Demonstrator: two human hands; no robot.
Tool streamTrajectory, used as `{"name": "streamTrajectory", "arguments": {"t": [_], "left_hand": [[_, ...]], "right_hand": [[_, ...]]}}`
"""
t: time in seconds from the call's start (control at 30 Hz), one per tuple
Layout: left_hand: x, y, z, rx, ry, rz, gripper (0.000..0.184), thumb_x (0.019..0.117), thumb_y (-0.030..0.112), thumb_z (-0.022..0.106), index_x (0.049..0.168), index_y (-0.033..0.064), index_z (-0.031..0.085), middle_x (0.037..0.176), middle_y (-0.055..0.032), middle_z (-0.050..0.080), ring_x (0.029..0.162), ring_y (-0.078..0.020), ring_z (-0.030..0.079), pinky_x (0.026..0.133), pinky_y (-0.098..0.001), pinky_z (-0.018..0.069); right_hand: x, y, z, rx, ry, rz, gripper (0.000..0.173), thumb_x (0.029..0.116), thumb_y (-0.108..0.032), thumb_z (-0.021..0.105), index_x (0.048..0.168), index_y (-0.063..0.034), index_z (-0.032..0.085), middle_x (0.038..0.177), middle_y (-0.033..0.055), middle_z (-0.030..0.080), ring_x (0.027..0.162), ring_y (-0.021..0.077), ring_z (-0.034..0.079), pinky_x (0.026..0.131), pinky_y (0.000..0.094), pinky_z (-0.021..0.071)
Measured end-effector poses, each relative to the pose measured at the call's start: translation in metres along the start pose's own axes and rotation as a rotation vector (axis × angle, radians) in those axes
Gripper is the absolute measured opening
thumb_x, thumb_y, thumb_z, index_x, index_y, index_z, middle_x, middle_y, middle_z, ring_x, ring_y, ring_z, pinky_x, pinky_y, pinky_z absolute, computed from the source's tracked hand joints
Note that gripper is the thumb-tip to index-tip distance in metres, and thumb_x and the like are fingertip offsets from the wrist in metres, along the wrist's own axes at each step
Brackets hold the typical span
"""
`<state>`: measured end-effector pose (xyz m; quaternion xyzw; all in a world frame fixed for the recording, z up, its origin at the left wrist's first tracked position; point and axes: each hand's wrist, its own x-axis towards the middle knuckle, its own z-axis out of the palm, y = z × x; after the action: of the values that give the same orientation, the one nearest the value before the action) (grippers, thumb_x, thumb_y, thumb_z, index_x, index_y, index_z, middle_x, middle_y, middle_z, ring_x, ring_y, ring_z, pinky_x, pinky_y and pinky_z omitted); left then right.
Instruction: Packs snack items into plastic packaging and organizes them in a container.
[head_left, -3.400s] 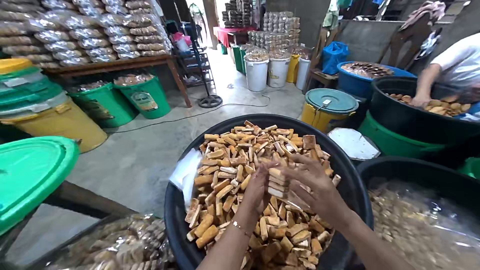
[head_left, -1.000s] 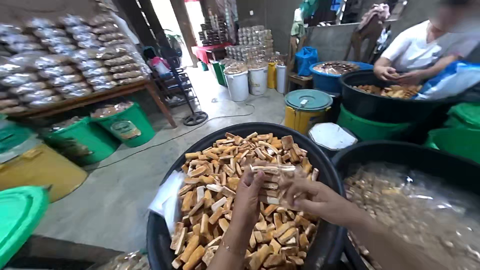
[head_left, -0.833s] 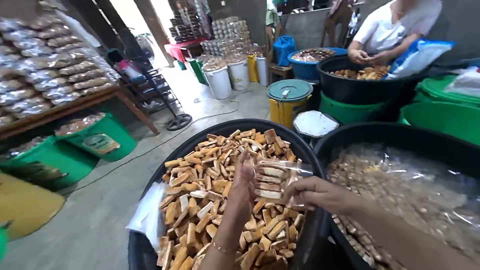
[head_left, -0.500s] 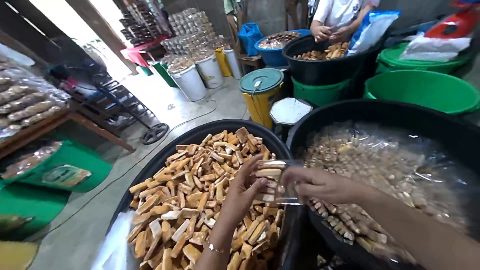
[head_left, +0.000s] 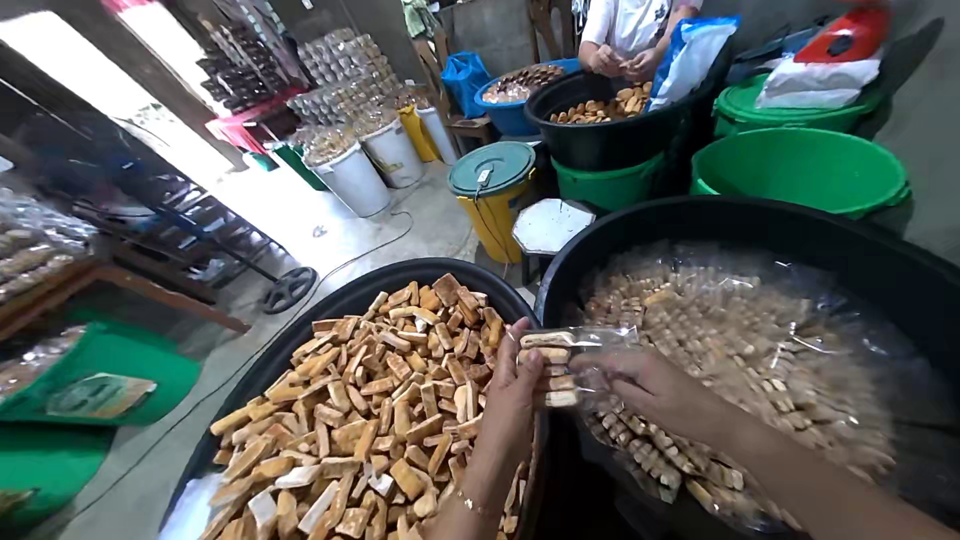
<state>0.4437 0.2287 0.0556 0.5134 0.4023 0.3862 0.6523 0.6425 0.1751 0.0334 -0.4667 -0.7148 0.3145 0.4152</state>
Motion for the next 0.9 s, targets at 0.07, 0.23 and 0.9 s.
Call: {"name": "streamTrajectory", "arguments": {"t": [0.07,0.23,0.9], "left_hand": [[0.005,-0.004,0.002,-0.003,-0.014,0.015,0.049,0.1067,0.013,0.043,0.154,0.0089,0.030,0.114,-0.0092,0.065,0.090,-0.0147,0.071,0.078,-0.0318,0.0617],[0.015,-0.009,0.017,-0.017,-0.072,0.009,0.043,0.1074,0.014,0.040,0.150,0.0068,0.038,0.106,-0.0075,0.069,0.085,-0.0137,0.071,0.076,-0.0311,0.0617],[0.100,-0.055,0.068,2.112,-0.784,-0.378,0.029,0.1033,0.005,0.046,0.121,-0.0093,0.064,0.131,-0.0283,0.059,0.129,-0.0457,0.052,0.106,-0.0616,0.0380]], "right_hand": [[-0.008,0.003,-0.002,0.003,0.074,0.027,0.037,0.0984,-0.005,0.047,0.130,-0.0030,0.066,0.102,0.0103,0.071,0.087,0.0142,0.067,0.081,0.0317,0.0560],[-0.017,0.006,-0.019,-0.041,-0.061,0.179,0.055,0.1004,-0.005,0.047,0.155,-0.0137,0.047,0.120,0.0158,0.070,0.092,0.0206,0.068,0.088,0.0389,0.0549],[-0.003,0.078,-0.064,0.312,0.593,0.231,0.010,0.0988,-0.005,0.060,0.089,-0.0050,0.062,0.071,-0.0037,0.058,0.053,-0.0007,0.050,0.051,0.0152,0.0452]]}}
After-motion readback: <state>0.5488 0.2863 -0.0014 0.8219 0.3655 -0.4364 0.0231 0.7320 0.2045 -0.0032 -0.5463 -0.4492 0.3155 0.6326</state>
